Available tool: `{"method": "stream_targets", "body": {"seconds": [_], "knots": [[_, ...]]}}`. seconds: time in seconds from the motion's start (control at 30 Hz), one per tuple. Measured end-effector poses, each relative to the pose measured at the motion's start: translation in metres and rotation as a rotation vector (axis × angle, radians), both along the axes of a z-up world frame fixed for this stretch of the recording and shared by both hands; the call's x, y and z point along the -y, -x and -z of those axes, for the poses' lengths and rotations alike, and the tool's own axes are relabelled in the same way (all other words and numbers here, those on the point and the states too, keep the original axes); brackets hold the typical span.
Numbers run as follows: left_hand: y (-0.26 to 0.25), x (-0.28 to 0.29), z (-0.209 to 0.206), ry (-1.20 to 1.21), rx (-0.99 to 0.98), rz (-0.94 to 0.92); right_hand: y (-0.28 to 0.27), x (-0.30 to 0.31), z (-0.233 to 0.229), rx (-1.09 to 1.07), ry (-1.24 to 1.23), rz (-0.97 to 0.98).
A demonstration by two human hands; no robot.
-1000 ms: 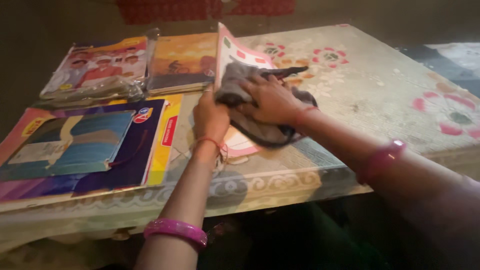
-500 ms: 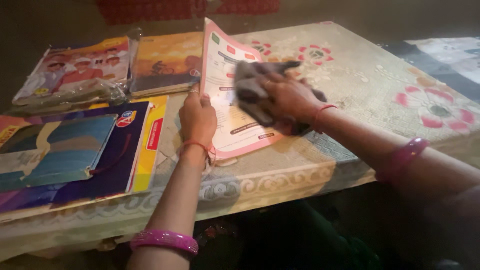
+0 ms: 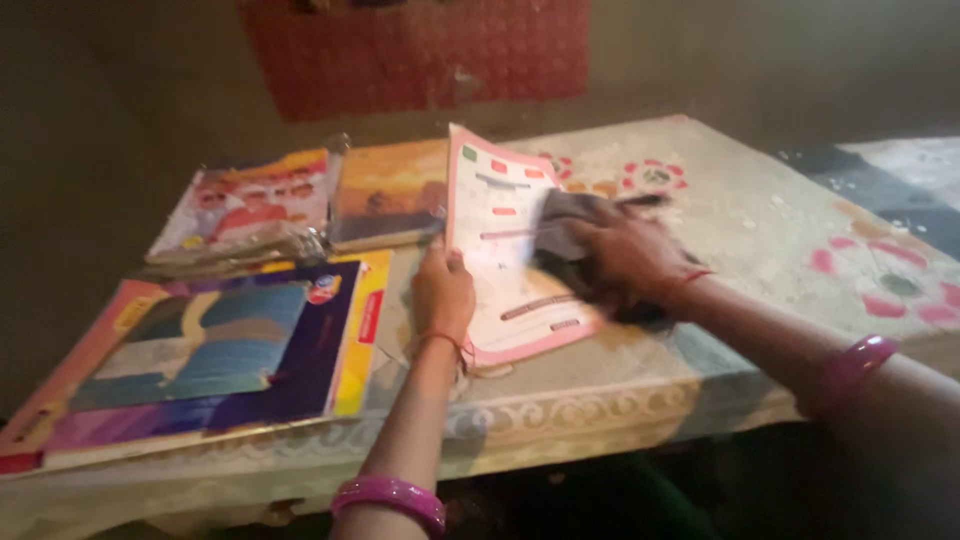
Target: The person wipes the covers of several notebooks and documents using a cloth, then cleans a small shrine shelf by moving objects including a speaker and a blue box to wipe the surface.
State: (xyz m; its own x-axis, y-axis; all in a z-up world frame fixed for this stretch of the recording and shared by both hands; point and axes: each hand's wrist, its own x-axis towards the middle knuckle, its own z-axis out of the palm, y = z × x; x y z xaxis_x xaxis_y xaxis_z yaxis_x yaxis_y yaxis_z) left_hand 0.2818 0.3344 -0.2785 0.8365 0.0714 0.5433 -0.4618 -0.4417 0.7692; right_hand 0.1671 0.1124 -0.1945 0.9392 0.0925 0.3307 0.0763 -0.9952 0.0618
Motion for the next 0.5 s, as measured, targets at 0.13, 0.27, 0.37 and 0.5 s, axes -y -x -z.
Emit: {"method": "stream_targets", "body": {"seconds": [0.13, 0.27, 0.37, 0.5], "knots": [[-0.012, 0.006, -0.018, 0.075, 0.07, 0.0, 0.008, 0.05, -0.03, -0.114, 0.173, 0.426], [-0.018, -0.001, -0.082, 0.082, 0.269, 0.164, -0.006, 0.103, -0.054, -0.203, 0.039, 0.527], [-0.013, -0.003, -0.144, 0.009, 0.279, 0.192, -0.041, 0.146, -0.081, -0.123, -0.492, 0.163], [0.0, -0.015, -0.195, 0.041, 0.33, 0.428, -0.052, 0.136, -0.109, -0.149, -0.925, -0.067]]}}
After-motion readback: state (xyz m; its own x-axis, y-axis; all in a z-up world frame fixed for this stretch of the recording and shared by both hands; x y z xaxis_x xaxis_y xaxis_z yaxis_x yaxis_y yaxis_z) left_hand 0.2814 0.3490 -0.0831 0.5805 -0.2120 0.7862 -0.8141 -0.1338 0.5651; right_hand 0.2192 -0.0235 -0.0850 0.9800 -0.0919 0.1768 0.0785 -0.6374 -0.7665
